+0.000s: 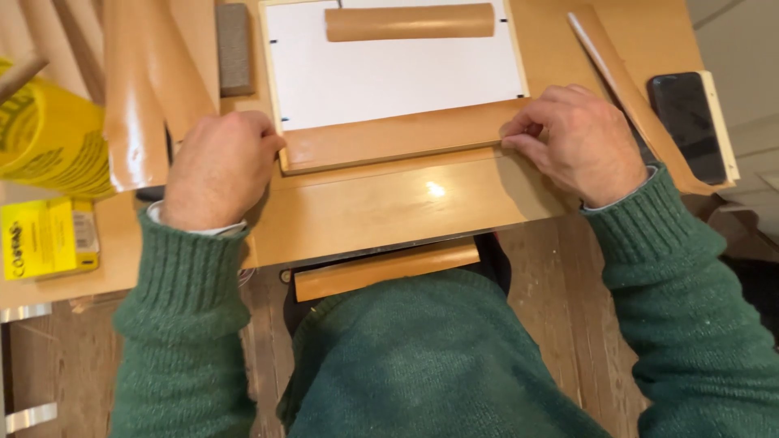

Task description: Applying adhesive and tape to the edges of a picture frame.

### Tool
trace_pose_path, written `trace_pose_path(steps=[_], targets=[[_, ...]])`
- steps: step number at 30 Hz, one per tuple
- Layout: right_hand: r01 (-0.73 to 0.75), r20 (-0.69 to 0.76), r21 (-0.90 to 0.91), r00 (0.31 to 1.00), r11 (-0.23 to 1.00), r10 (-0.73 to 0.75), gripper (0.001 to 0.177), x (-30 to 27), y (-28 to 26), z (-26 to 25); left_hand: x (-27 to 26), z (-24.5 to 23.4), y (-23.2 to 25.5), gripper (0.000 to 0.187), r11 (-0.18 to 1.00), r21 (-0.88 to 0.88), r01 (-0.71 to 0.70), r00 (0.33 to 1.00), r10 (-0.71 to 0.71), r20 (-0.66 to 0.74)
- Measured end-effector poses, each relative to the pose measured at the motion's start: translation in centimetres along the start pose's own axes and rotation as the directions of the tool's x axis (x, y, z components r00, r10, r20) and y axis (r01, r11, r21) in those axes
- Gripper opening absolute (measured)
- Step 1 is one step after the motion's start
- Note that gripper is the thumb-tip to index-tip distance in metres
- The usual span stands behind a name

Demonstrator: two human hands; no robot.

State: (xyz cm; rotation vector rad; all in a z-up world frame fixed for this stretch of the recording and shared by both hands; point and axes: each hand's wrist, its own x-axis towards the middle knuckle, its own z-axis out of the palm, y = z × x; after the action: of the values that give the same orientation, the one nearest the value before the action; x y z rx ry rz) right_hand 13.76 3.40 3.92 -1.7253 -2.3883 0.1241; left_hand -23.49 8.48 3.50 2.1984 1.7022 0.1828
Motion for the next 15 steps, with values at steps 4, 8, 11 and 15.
trace_pose_path(steps=[4, 8, 11, 15], targets=[[-0.04, 0.022, -0.001, 0.999, 0.999, 0.04, 0.018, -0.7, 1.6, -0.5, -0.1, -0.1, 0.2, 0.029, 0.999, 0.015, 0.032, 0.999, -0.032, 0.014], [-0.064, 0.049, 0.054, 0.997, 0.997, 0.061, 0.02, -0.8, 2.4, -0.2, -0.1, 0.0, -0.1, 0.03, 0.999, 0.039, 0.026, 1.0, -0.027, 0.008], [-0.056, 0.06, 0.018, 0.997, 0.998, 0.055, 0.019, -0.4, 1.8, -0.9, 0.0, 0.0, -0.2, 0.03, 0.999, 0.026, 0.023, 1.0, -0.023, 0.007], [-0.067, 0.131, 0.078, 0.99, 0.995, 0.056, 0.02, 0.4, 0.8, 0.1, -0.1, 0.2, -0.6, 0.029, 0.998, -0.011, 0.066, 0.998, -0.066, 0.008]])
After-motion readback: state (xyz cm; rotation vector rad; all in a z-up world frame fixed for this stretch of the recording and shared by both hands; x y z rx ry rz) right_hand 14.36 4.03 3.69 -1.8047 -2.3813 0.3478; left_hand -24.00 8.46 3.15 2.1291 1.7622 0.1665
